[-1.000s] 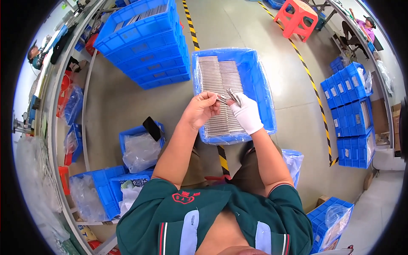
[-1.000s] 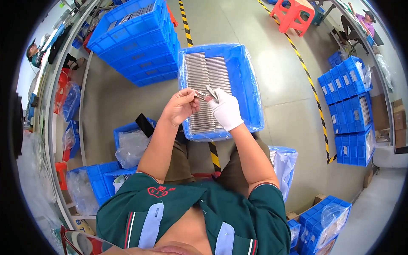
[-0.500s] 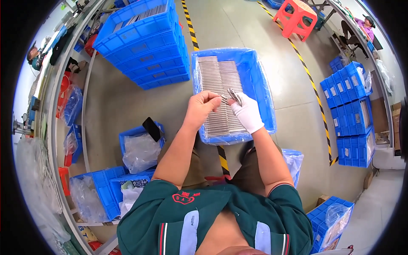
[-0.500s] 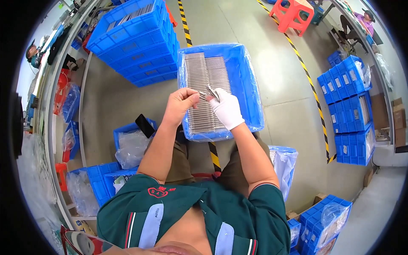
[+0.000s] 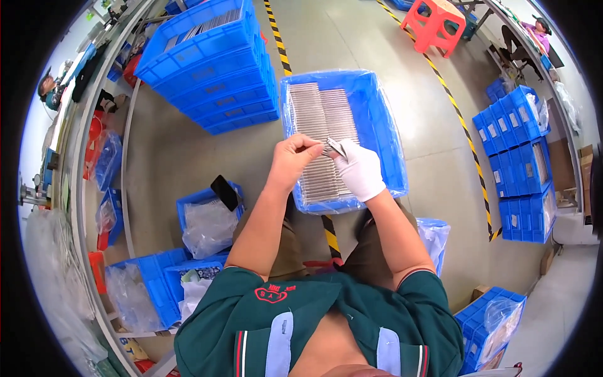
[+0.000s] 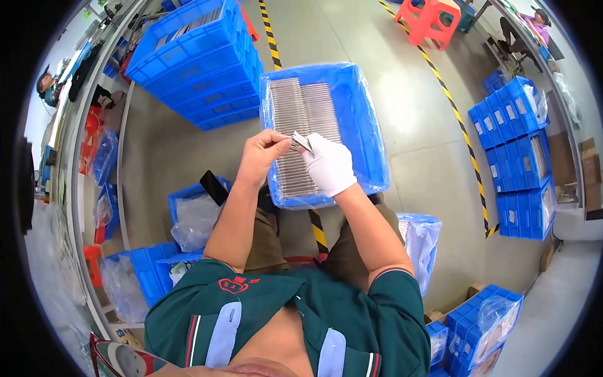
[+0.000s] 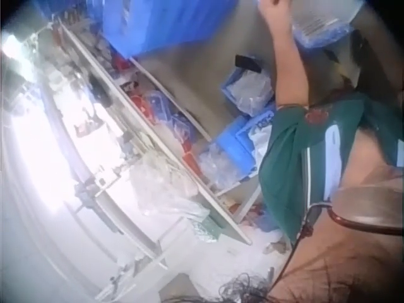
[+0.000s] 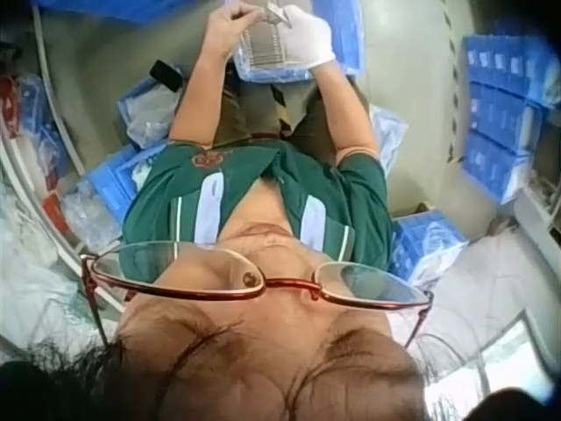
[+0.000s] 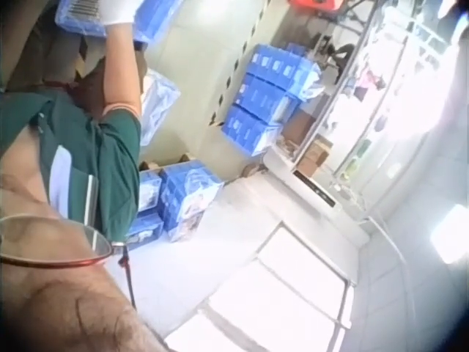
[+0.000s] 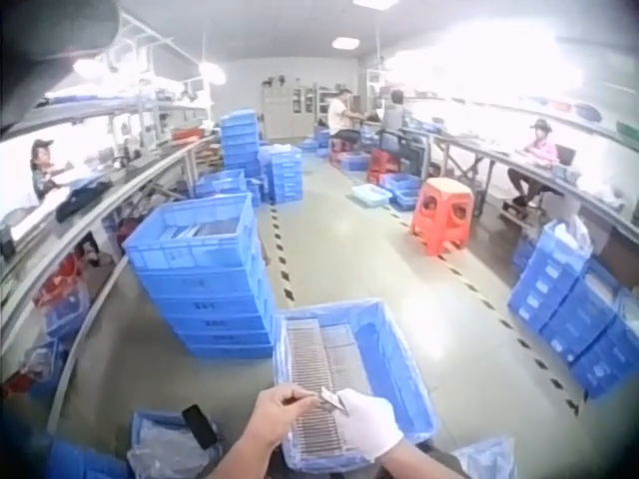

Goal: The person arranges small metal rods by hand, taking them from a blue crate and placing them into organized rows.

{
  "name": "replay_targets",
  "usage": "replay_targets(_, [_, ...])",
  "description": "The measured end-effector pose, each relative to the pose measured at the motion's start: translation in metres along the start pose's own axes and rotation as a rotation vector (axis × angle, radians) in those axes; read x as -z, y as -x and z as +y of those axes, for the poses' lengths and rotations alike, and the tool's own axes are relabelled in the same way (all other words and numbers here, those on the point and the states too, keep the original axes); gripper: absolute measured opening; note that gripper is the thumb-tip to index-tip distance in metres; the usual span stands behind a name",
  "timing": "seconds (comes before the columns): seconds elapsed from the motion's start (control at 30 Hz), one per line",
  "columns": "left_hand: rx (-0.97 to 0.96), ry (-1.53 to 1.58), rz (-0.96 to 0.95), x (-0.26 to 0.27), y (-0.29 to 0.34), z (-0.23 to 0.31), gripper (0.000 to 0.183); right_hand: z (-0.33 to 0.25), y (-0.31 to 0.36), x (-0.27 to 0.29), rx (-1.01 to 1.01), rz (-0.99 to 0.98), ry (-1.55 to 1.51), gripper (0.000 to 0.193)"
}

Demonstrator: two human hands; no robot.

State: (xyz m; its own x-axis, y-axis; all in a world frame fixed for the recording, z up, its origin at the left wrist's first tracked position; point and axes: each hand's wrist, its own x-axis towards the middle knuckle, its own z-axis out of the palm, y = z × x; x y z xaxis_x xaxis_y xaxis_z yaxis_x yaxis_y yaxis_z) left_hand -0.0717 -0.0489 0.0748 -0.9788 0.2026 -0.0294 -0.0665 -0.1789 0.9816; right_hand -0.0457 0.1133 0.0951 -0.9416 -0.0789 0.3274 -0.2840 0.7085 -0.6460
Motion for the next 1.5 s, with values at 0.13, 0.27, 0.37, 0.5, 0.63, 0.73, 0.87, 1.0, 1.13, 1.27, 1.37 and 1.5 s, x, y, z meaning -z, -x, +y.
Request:
replay_targets(0.13, [0.033, 0.088, -0.021, 0.001, -0.001, -0.004, 0.008, 0.002, 0.000, 0.000, -0.051, -0.041, -0.004, 0.012])
replay_targets(0.27, [0.008, 0.110, 0.084, 0.003, -0.002, 0.009, 0.009, 0.017, -0.004, 0.006, -0.277, -0.272, -0.436, 0.018])
replay_targets(0.37, [0.095, 0.184, -0.055, 0.009, -0.003, 0.005, 0.010, 0.010, -0.001, 0.008, -0.483, -0.430, -0.868, 0.024])
replay_targets(0.5, [0.109, 0.219, -0.146, 0.009, 0.000, 0.007, 0.009, 0.003, -0.002, 0.015, -0.556, -0.559, -0.980, 0.022])
replay_targets(0.63, [0.092, 0.108, -0.213, 0.012, 0.001, 0.014, 0.010, 0.006, -0.001, 0.014, -0.589, -0.581, -1.123, 0.022])
replay_targets(0.73, [0.088, 0.054, -0.238, 0.014, 0.001, 0.015, 0.009, 0.005, -0.001, 0.012, -0.611, -0.610, -1.141, 0.022])
replay_targets(0.87, [0.091, 0.029, -0.180, 0.022, 0.000, 0.013, 0.009, -0.004, -0.003, 0.016, -0.608, -0.618, -1.086, 0.024])
replay_targets(1.0, [0.067, 0.113, -0.115, 0.018, 0.001, 0.020, 0.008, 0.001, -0.001, 0.013, -0.595, -0.636, -0.988, 0.028])
replay_targets(1.13, [0.066, 0.075, -0.186, 0.017, 0.001, 0.010, 0.008, 0.007, -0.001, 0.006, -0.540, -0.648, -0.872, 0.034])
replay_targets(1.27, [0.082, 0.020, -0.217, 0.019, 0.000, 0.009, 0.008, 0.007, 0.000, 0.003, -0.549, -0.599, -0.805, 0.039])
replay_targets(1.37, [-0.014, -0.017, -0.158, 0.012, 0.003, 0.007, 0.007, 0.010, 0.001, -0.002, -0.394, -0.508, -0.527, 0.043])
replay_targets(1.5, [0.050, 0.117, -0.202, 0.013, 0.002, 0.002, 0.007, 0.011, 0.003, -0.003, -0.426, -0.509, -0.559, 0.037])
